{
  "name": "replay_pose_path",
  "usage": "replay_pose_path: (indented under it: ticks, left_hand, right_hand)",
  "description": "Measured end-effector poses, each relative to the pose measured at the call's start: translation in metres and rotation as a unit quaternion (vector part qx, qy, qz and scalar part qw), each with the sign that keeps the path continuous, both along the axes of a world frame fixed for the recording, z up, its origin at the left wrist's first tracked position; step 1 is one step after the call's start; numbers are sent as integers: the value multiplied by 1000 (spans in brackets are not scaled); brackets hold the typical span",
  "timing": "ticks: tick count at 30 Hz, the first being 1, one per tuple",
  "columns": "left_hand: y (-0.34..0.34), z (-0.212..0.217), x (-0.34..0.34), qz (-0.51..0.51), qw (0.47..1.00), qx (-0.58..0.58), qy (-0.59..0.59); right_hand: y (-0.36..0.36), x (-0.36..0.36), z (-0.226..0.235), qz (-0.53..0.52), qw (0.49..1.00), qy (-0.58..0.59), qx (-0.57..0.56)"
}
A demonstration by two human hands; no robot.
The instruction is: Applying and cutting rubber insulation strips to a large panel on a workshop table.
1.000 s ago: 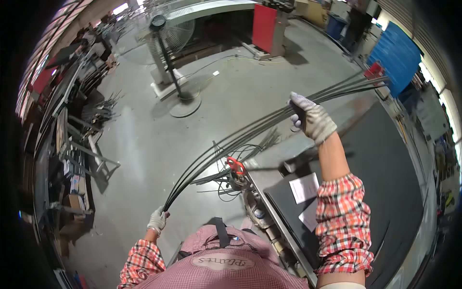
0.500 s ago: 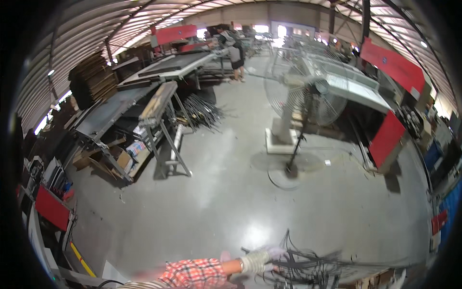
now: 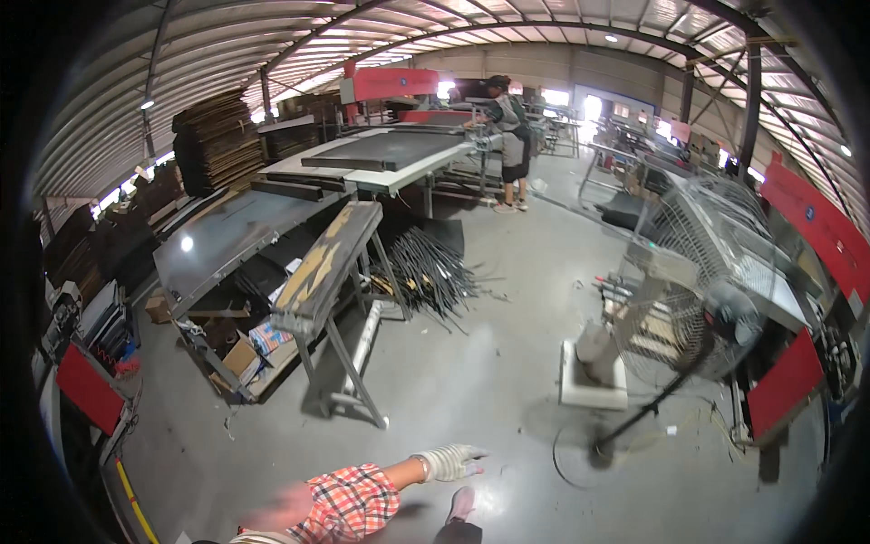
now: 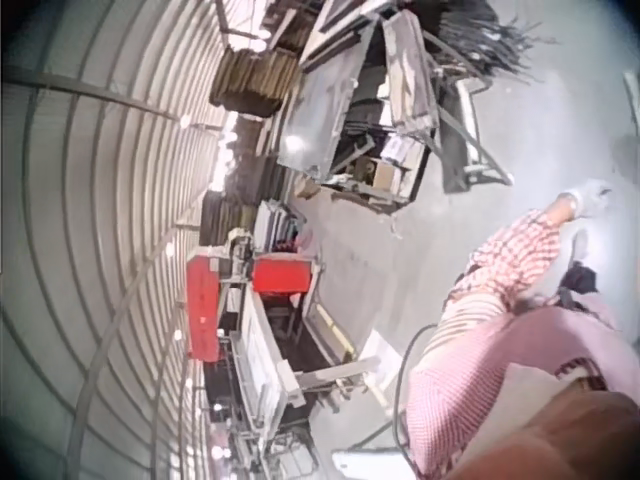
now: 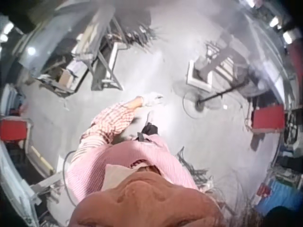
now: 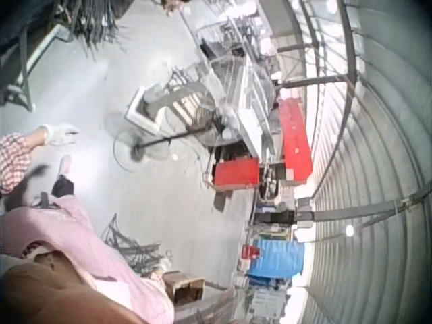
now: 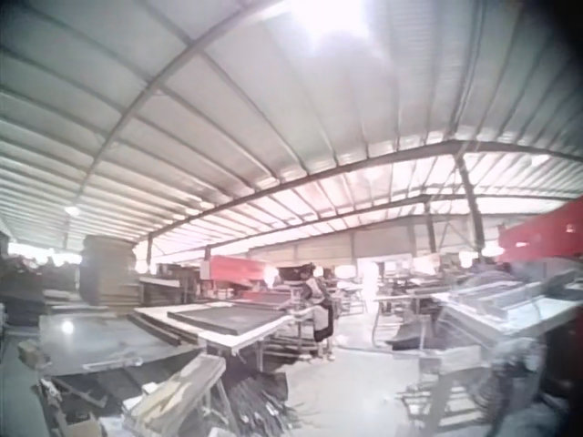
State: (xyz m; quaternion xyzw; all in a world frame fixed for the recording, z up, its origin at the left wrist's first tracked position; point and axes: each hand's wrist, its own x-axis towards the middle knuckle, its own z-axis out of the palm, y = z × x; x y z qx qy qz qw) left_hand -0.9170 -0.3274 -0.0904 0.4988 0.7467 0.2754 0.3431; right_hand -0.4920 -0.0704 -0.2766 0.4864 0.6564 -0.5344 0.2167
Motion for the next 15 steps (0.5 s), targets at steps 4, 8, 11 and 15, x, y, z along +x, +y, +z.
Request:
replay_pose_path:
  ticks: [4, 8, 11, 15]
  left_hand:
    - [-22, 5, -164, 171, 983, -64, 28]
    - [-87, 12, -290, 244, 965, -89, 36]
    - [-127, 14, -385, 365, 930, -50, 1]
    - [-129, 16, -538, 528, 846, -18, -76]
  right_hand:
    - [69, -179, -20, 76, 995, -52, 24]
    - [127, -439, 21, 273, 950, -12, 154]
    - [143, -674, 75, 207, 944, 233, 106]
    - [166, -891, 112, 37, 912, 408, -41]
